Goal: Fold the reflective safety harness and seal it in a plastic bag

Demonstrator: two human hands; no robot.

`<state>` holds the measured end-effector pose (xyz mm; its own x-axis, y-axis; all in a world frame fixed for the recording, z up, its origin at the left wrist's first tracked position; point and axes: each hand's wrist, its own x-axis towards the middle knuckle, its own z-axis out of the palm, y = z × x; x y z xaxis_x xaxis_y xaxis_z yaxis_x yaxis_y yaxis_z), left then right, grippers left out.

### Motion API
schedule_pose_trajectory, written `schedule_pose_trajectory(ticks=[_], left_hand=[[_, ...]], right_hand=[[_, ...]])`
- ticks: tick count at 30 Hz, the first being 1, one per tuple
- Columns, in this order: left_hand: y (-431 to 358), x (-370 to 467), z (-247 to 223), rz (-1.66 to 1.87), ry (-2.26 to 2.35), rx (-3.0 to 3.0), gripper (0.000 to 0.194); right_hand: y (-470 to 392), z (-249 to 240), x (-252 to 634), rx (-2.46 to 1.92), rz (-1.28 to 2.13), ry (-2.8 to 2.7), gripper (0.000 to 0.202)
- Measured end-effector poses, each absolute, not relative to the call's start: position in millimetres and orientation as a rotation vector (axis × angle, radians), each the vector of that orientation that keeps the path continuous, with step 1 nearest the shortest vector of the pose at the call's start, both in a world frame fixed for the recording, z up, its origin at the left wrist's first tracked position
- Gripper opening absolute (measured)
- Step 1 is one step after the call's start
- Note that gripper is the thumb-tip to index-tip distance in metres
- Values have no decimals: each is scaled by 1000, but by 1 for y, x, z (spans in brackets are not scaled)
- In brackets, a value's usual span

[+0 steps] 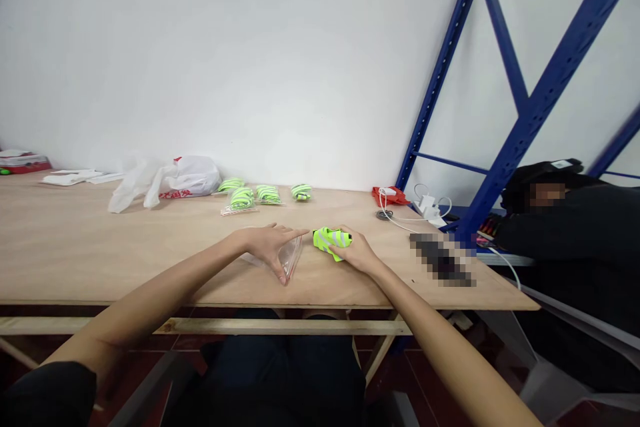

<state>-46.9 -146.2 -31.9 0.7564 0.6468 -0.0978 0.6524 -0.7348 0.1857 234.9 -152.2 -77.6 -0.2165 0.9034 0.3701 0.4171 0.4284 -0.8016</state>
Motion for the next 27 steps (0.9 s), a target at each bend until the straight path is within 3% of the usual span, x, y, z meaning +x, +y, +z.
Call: schedule_pose_trajectory(ticks=[6,13,19,27], left_hand=[[-147,-46,-31,-6,1013,2756,124],[-140,-57,-23,348,806,2603,102],[-140,-62,-22,477,736,2550,102],[-139,-57,-29,471,664,2509,106]], right_hand=[[-152,-80,234,-1126,705,-1797,42],[-146,-87,237,-1134,700,-1764,44],[-159,-75,233,-1108,588,-1828,39],[-204,-33,228,-839,188,-2253,32]])
